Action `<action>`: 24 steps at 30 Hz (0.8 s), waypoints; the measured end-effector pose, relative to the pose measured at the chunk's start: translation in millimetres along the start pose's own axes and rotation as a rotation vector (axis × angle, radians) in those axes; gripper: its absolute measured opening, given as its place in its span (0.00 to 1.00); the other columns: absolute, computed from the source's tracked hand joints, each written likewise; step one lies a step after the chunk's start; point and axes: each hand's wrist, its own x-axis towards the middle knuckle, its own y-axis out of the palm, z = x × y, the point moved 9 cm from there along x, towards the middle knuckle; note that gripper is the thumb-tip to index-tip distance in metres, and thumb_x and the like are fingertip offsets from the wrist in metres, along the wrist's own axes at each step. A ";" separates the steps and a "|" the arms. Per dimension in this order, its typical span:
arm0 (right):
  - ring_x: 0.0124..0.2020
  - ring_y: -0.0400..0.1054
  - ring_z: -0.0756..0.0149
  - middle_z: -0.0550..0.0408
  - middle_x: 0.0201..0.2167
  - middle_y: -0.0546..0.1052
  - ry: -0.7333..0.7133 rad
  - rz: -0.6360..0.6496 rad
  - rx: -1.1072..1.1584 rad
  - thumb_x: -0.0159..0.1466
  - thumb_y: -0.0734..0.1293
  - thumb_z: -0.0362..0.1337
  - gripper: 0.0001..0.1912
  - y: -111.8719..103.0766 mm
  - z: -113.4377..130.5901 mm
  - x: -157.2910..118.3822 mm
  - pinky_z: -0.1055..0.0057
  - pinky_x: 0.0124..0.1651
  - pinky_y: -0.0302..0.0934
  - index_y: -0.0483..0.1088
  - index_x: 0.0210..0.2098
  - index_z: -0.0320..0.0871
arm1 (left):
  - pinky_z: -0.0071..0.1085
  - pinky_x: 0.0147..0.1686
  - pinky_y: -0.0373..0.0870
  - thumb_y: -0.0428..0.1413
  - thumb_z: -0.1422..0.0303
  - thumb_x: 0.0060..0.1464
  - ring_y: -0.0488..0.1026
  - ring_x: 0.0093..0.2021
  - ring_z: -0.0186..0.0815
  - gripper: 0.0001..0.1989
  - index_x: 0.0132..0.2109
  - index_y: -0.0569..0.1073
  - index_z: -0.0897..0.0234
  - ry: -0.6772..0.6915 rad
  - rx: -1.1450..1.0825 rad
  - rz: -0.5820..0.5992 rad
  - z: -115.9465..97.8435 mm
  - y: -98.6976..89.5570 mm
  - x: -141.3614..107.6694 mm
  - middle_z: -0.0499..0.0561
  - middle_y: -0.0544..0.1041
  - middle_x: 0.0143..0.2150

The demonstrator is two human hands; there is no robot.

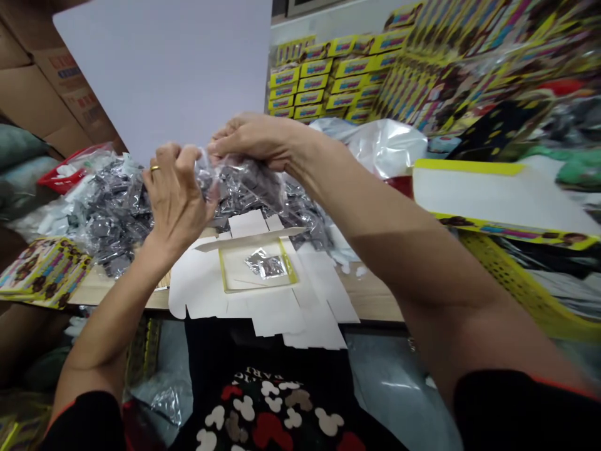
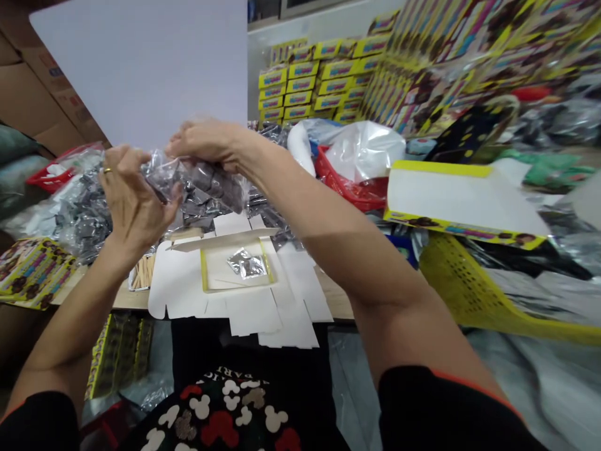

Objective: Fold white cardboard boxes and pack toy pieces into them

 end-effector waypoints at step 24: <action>0.32 0.69 0.69 0.54 0.31 0.80 -0.198 -0.040 -0.270 0.68 0.68 0.29 0.06 26.1 5.2 -3.9 0.72 0.37 0.61 0.78 0.37 0.39 | 0.29 0.28 0.72 0.70 0.51 0.55 0.78 0.29 0.35 0.20 0.41 0.84 0.64 -0.413 -0.648 0.415 50.3 -9.3 40.1 0.53 0.84 0.31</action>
